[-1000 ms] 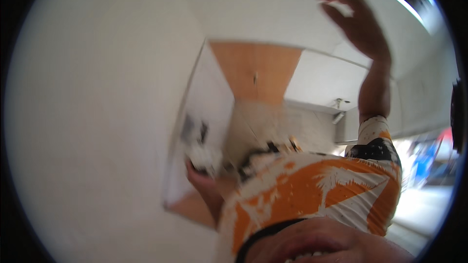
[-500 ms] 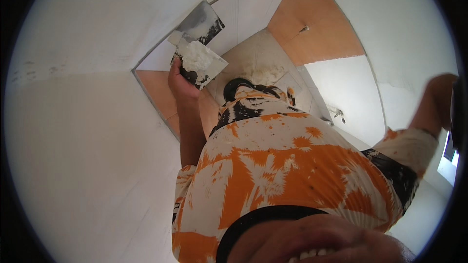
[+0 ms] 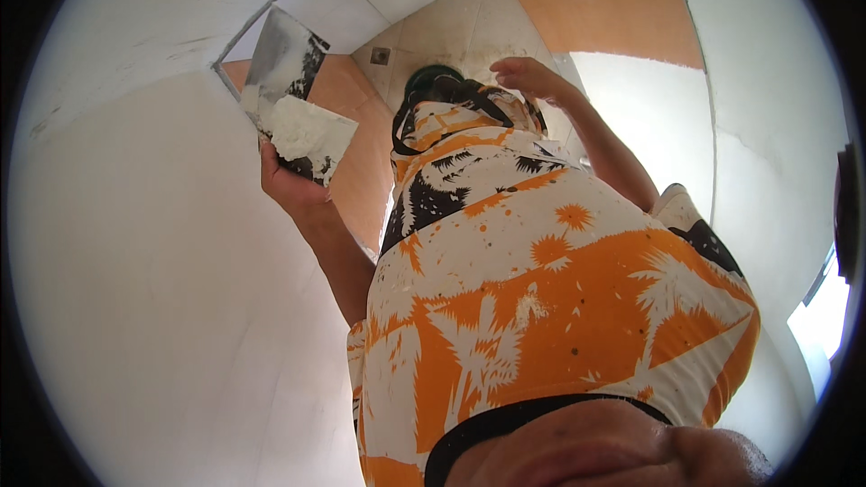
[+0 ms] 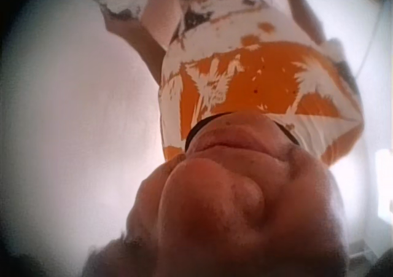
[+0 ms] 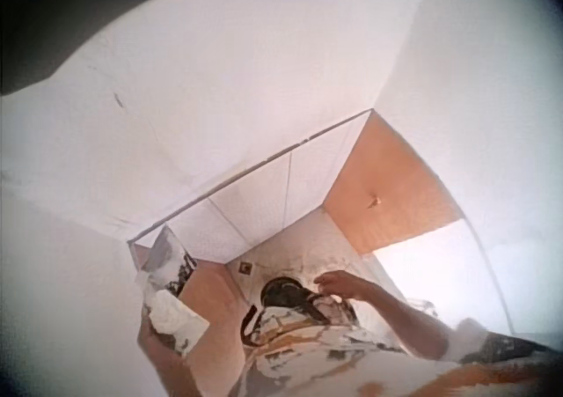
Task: The person mixes a white compound on a plate using a putty knife and a smaller scraper, then applies the compound to a white wall. The person spreads the material across the wall surface in smooth strokes.
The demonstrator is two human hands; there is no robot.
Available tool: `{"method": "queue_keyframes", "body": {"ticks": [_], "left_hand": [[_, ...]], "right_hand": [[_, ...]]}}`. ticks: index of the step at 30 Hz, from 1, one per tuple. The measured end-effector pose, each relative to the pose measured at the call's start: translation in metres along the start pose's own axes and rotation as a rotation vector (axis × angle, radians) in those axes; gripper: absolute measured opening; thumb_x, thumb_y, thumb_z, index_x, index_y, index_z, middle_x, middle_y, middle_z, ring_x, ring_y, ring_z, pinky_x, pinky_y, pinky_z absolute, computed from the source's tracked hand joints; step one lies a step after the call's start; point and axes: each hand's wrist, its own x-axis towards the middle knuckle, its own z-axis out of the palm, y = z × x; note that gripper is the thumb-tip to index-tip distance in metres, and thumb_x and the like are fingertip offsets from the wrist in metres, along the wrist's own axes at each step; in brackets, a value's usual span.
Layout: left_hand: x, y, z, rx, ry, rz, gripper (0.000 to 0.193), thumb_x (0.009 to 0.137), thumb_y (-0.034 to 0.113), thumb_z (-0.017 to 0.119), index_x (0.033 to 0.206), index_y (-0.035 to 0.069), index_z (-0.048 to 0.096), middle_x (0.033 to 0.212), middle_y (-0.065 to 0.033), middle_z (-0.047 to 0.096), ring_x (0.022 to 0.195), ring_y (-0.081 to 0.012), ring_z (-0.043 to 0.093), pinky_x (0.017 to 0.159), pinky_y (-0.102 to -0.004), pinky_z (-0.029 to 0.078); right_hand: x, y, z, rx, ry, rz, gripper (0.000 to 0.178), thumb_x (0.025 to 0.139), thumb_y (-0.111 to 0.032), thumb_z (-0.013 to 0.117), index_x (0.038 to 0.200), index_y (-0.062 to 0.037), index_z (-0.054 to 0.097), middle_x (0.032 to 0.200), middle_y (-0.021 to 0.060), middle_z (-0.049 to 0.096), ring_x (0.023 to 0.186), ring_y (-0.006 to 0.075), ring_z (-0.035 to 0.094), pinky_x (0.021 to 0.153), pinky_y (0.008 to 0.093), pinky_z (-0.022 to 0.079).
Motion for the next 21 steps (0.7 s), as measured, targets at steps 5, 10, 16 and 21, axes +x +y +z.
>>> {"method": "queue_keyframes", "body": {"ticks": [5, 10, 16, 21], "left_hand": [[-0.014, -0.002, 0.014, 0.027, 0.018, -0.004, 0.043, 0.102, 0.022, 0.043, 0.135, -0.005, 0.051, 0.133, -0.016, 0.058, 0.12, -0.0308, 0.06, 0.098, -0.0468, 0.053], [-0.008, 0.009, 0.005, -0.003, -0.063, -0.016, 0.042, 0.102, 0.022, 0.044, 0.134, -0.005, 0.052, 0.134, -0.0162, 0.058, 0.119, -0.0315, 0.06, 0.098, -0.0472, 0.053], [-0.019, 0.012, 0.012, 0.142, 0.001, 0.034, 0.041, 0.102, 0.023, 0.046, 0.132, -0.005, 0.054, 0.132, -0.0154, 0.059, 0.117, -0.0301, 0.061, 0.095, -0.0455, 0.055], [-0.019, 0.006, 0.02, 0.084, -0.016, -0.001, 0.042, 0.103, 0.025, 0.046, 0.132, -0.004, 0.053, 0.131, -0.0141, 0.06, 0.118, -0.0288, 0.06, 0.097, -0.0449, 0.054]], "right_hand": [[-0.033, 0.011, -0.012, 0.143, 0.059, 0.055, 0.047, 0.092, -0.026, 0.066, 0.131, -0.0024, 0.058, 0.116, 0.0122, 0.066, 0.108, 0.0183, 0.06, 0.091, 0.0315, 0.049], [-0.019, 0.028, 0.0, -0.078, 0.124, 0.159, 0.038, 0.09, -0.023, 0.065, 0.122, -0.0011, 0.064, 0.108, 0.0116, 0.069, 0.095, 0.0187, 0.063, 0.078, 0.0318, 0.051], [0.004, 0.035, 0.041, -0.705, -0.009, 0.194, 0.038, 0.079, -0.029, 0.067, 0.091, 0.0062, 0.071, 0.092, 0.0293, 0.069, 0.078, 0.0396, 0.068, 0.071, 0.0463, 0.054], [0.039, 0.006, 0.031, -0.84, 0.446, 0.079, 0.028, 0.083, -0.022, 0.06, 0.087, 0.0045, 0.069, 0.09, 0.0264, 0.069, 0.084, 0.0392, 0.069, 0.074, 0.0485, 0.055]]}}
